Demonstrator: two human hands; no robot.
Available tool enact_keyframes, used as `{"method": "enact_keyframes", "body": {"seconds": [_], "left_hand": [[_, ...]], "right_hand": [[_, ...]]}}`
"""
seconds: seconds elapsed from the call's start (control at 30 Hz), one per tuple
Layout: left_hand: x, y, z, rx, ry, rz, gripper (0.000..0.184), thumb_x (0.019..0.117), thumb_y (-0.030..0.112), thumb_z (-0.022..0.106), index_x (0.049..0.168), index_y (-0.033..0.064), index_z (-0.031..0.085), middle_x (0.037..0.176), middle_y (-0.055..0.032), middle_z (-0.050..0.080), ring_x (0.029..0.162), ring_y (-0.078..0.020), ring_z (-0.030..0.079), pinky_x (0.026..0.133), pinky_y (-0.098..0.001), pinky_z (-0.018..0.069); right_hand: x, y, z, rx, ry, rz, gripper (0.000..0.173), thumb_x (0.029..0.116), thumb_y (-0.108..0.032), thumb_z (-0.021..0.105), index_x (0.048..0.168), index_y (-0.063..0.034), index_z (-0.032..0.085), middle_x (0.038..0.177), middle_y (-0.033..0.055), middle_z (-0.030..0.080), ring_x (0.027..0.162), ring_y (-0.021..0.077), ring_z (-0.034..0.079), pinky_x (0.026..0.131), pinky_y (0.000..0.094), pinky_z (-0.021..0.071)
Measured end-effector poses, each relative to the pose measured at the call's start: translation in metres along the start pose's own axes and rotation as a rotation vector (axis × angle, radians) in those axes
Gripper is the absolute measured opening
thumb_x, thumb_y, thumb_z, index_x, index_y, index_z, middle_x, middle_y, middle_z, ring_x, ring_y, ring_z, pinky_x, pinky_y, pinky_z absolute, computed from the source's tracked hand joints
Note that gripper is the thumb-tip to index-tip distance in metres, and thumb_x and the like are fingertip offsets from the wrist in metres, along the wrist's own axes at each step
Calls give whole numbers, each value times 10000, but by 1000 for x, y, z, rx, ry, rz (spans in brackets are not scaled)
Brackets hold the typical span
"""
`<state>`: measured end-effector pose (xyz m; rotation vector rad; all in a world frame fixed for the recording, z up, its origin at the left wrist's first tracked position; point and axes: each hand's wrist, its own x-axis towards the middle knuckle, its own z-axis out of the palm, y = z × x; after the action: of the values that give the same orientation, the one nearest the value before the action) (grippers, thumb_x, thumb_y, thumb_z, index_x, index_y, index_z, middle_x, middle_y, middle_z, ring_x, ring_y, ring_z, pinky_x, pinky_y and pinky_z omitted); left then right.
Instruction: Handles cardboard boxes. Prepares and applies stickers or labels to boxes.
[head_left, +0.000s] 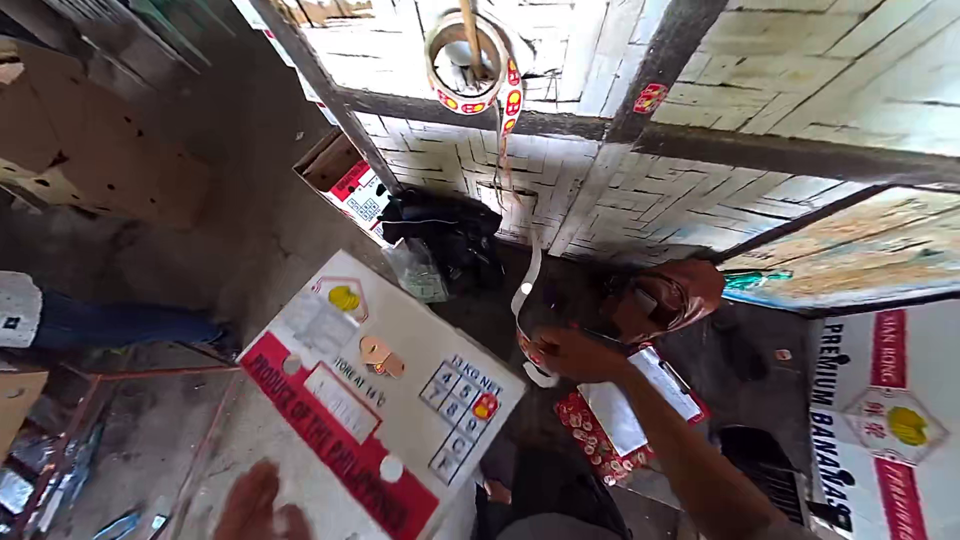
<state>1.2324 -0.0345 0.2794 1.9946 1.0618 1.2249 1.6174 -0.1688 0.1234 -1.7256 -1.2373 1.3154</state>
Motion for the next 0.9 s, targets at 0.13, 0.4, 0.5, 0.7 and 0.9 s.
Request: {"method": "enact_keyframes", "body": {"seconds": [0.13, 0.4, 0.5, 0.7, 0.9], "left_hand": [[-2, 68, 54, -310, -497, 246, 430, 1013, 325, 588, 1403, 144, 583, 1471, -39, 559, 1399, -191, 487, 1161, -405, 432], [-14, 66, 86, -766, -880, 195, 173, 1000, 106, 607, 1060, -12, 718, 1026, -50, 721, 982, -91, 676, 927, -315, 564], [-32, 61, 73, -804, -844, 126, 159, 992, 85, 608, 1050, -17, 715, 986, -46, 722, 914, -98, 683, 869, -313, 581], [-99, 54, 59, -728, -836, 18, 194, 993, 115, 615, 1068, -38, 707, 984, -71, 723, 901, -86, 686, 863, -295, 583], [-132, 36, 68, -720, -843, -139, 186, 986, 105, 614, 1082, -37, 686, 919, -44, 707, 817, -68, 669, 780, -262, 579]], "right_hand": [[-99, -123, -12, -253, -199, -468, 146, 982, -116, 607, 1095, -59, 681, 940, 56, 706, 817, 136, 680, 751, 350, 593], [-164, -237, 20, -673, 302, -479, 170, 1033, -207, 576, 1093, -102, 696, 940, 11, 711, 866, 108, 683, 800, 358, 591], [-165, -226, 46, -693, 474, -473, 173, 1017, -191, 595, 1101, -88, 706, 1002, 25, 733, 973, 147, 691, 935, 435, 552], [-183, -180, 83, -388, 442, -367, 230, 992, -195, 630, 1153, -43, 693, 1094, 73, 725, 1020, 128, 687, 942, 349, 567], [-164, -143, 101, -204, 433, -415, 225, 986, -186, 646, 1126, -16, 686, 1084, 61, 712, 1005, 76, 667, 921, 271, 555]]}}
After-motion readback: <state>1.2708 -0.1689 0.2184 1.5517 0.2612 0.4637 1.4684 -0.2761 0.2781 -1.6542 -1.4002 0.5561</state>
